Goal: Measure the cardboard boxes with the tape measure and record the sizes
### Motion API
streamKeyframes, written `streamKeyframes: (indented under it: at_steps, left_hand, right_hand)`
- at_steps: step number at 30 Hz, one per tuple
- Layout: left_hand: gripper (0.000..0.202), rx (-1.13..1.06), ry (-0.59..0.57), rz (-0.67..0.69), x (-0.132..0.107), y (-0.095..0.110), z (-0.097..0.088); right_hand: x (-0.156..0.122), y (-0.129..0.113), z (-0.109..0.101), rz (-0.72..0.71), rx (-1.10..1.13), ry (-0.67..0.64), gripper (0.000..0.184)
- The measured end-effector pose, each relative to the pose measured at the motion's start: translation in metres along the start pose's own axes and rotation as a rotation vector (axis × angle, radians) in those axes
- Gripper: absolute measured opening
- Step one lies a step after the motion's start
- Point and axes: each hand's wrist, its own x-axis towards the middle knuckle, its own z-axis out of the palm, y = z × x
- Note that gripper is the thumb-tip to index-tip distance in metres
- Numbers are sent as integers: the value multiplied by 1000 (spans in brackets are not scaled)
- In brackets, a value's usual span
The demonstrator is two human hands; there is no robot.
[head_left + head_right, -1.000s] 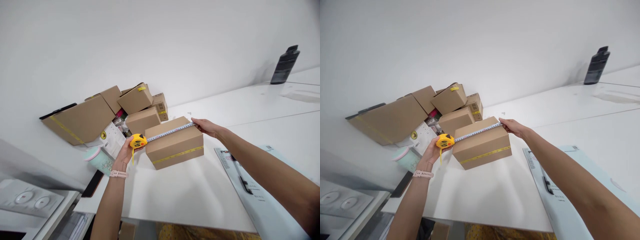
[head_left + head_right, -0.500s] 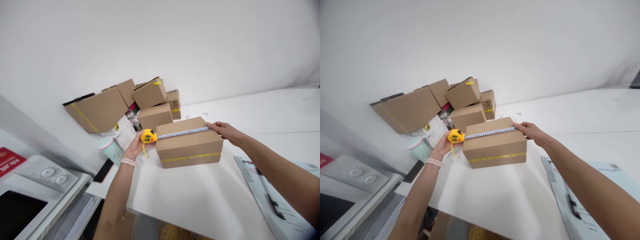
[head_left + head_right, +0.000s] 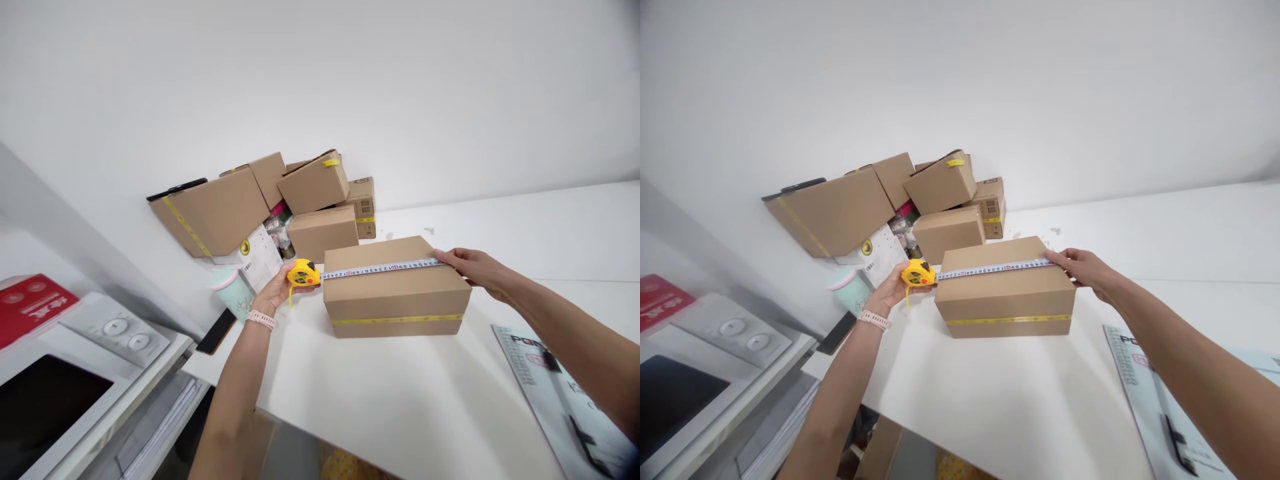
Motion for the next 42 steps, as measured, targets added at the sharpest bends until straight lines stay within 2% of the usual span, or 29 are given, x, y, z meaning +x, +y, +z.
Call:
streamKeyframes:
  at_steps: [13, 17, 21, 26, 32, 35, 38, 40, 42]
  left_hand:
    - [36, 106, -34, 18, 3, -1, 9]
    - [37, 160, -63, 70, -2, 6, 13]
    - [42, 245, -157, 133, -19, 27, 31]
    - [45, 391, -381, 3, -45, 43, 70]
    - [70, 398, -560, -168, -58, 24, 106]
    - [72, 376, -597, -224, -67, 9, 118]
    - [71, 334, -550, -205, -85, -5, 129]
    - [71, 282, -466, -165, -101, -13, 134]
    - [71, 222, -357, -102, -113, -23, 138]
  right_hand:
    - [-4, -5, 1, 0, 16, -1, 50]
    - [-6, -8, 2, -1, 4, 8, 49]
    - [-6, -8, 1, -11, 1, 1, 50]
    - [-4, -5, -3, -12, 16, -40, 53]
    - [-4, -9, -7, -26, -5, -87, 56]
    - [-1, -12, -9, -37, -16, -80, 54]
    - [1, -12, -9, -94, 19, -19, 49]
    - [1, -13, -7, -146, 68, 57, 47]
    - [1, -15, -3, -213, 21, 124, 52]
